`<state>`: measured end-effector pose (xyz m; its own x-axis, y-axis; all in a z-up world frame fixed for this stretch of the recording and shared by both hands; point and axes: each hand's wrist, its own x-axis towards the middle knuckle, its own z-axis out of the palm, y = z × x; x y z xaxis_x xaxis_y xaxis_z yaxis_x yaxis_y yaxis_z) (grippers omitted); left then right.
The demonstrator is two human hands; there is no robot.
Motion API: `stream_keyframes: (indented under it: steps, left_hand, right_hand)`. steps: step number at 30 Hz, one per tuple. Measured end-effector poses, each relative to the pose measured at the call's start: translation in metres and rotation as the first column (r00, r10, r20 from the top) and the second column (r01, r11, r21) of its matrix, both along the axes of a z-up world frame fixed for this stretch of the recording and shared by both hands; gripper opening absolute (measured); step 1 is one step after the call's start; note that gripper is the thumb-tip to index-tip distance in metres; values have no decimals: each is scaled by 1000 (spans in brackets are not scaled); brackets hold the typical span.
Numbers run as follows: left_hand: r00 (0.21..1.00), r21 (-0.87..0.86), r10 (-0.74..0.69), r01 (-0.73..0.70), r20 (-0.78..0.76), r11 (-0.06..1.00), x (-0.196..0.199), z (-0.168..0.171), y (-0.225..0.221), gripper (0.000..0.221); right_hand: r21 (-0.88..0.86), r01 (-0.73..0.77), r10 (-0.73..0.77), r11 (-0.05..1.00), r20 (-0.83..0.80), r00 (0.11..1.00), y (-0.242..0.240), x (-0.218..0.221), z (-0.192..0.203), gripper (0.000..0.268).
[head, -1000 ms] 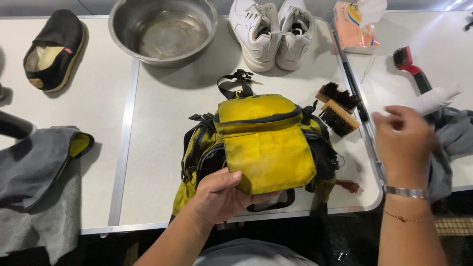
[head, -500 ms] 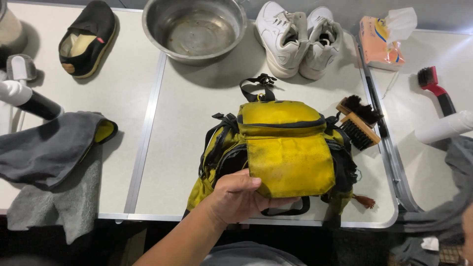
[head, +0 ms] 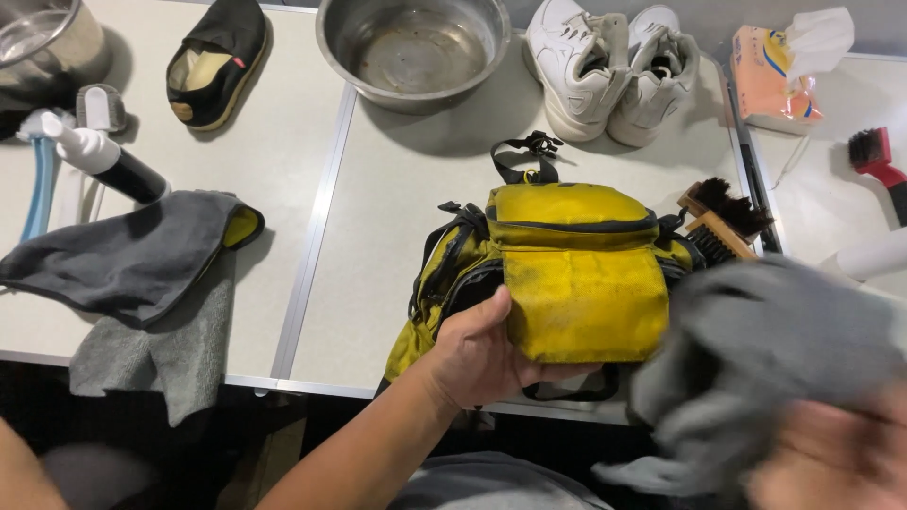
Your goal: Cleaning a yellow pouch using a brush and a cloth on a workbench.
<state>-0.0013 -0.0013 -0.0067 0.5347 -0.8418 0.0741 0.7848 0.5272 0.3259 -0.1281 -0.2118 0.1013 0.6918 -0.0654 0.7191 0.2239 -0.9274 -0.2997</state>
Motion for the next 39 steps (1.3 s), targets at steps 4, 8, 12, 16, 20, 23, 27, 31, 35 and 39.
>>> stream_keyframes:
  steps: [4,8,12,16,20,23,27,31,35,39]
  left_hand:
    - [990,23,-21,24,-136,999,8,-37,-3,83]
    - [994,-120,62,-72,-89,990,2,-33,-1,94]
    - [986,-188,139,-154,-92,970,3,-21,-2,96]
    - [977,-83,157,-170,-144,982,2,-32,-2,93]
    - [999,-102,5,-10,-49,995,0,-26,0,82]
    - [994,-139,-62,48,-94,989,0,-22,7,80]
    - [995,-109,-48,38,-87,993,4,-33,1,89]
    - [981,-92,82,-99,-174,991,2,-26,5,91]
    - [997,-147,-55,46,-53,988,0,-30,7,104]
    - [997,-105,-71,75,42,992,3,-16,7,76]
  right_hand:
    - [-318,-231,155,919,-245,957,71,81,-34,38]
    - [-381,-201,136,903,-191,972,91,74,-24,30]
    - [-364,-331,292,871,-158,943,97,70,-24,27]
    - [-316,-452,420,835,-167,892,81,65,-40,32]
    - [-378,-257,199,889,-184,962,55,63,-40,29]
    - [-255,-160,132,954,-125,983,44,61,-41,41]
    - [-251,-231,201,940,-138,970,81,59,-43,34]
    - [-279,-352,314,893,-173,933,103,63,-40,35]
    - [-333,-265,231,905,-139,963,65,69,-48,39]
    - [-306,-205,162,930,-163,973,17,67,-46,17]
